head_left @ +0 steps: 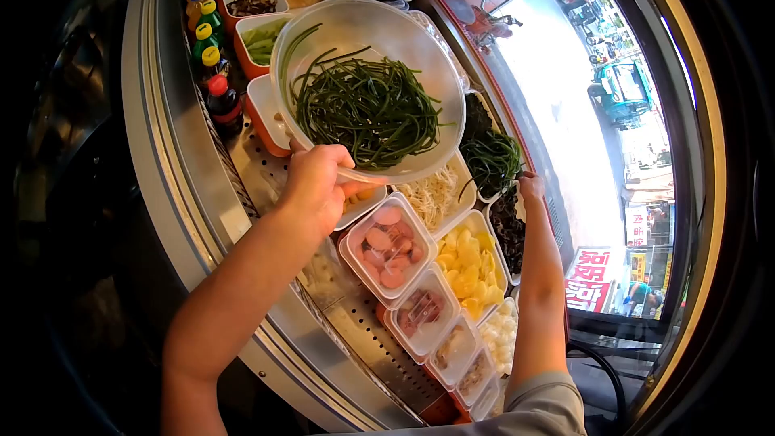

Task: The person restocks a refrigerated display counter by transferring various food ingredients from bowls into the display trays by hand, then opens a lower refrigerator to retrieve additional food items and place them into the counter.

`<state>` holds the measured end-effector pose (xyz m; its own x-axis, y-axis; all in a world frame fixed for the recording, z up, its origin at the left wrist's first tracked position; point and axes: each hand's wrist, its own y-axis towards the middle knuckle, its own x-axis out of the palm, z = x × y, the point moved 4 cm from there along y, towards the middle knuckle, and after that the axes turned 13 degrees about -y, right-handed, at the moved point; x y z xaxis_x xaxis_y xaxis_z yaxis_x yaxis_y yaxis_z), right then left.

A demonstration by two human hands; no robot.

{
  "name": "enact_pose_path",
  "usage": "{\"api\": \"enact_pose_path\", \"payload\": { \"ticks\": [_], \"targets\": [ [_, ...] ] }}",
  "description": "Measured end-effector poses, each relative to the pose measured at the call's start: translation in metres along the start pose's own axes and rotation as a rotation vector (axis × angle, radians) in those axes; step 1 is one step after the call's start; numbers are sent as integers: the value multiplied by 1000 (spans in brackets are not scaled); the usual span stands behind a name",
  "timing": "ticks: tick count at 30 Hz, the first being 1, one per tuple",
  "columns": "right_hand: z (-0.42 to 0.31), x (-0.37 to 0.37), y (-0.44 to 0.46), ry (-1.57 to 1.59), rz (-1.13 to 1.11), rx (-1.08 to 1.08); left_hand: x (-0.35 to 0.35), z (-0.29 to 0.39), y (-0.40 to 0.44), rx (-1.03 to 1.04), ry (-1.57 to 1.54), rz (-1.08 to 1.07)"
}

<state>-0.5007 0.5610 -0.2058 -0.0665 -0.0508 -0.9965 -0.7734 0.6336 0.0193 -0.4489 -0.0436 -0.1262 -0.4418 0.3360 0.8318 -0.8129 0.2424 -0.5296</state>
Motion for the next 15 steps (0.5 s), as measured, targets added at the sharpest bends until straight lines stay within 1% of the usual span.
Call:
{"api": "enact_pose_path", "payload": {
  "ticks": [1, 3, 4, 5, 7, 8, 9, 11, 12, 13, 15],
  "targets": [
    [-7, 3, 1, -3, 2, -9, 0, 0, 0, 24, 5, 29],
    [-1, 31, 25, 116, 185, -111, 0, 1, -2, 51, -3, 66],
    [4, 45, 44, 96, 194, -127, 2, 2, -5, 60, 19, 41],
    [-3, 45, 46, 90, 189, -134, 4, 2, -6, 67, 45, 15],
    [-29, 40, 31, -34, -32, -95, 1, 2, -3, 75, 44, 39],
    [-43, 30, 11, -153, 14, -144, 0, 0, -1, 77, 51, 55],
    [-49, 28, -3, -183, 134, -211, -4, 0, 1, 72, 54, 21],
    [-51, 21, -12, -257, 57, -231, -5, 0, 2, 77, 57, 47],
    [-49, 14, -5, -254, 15, -183, -5, 0, 2, 77, 53, 56],
    [-50, 8, 0, -254, 15, -184, -4, 1, 1, 79, 53, 56],
    [-36, 7, 28, -201, 74, -67, 1, 1, -5, 52, 59, 85]
  ]
}}
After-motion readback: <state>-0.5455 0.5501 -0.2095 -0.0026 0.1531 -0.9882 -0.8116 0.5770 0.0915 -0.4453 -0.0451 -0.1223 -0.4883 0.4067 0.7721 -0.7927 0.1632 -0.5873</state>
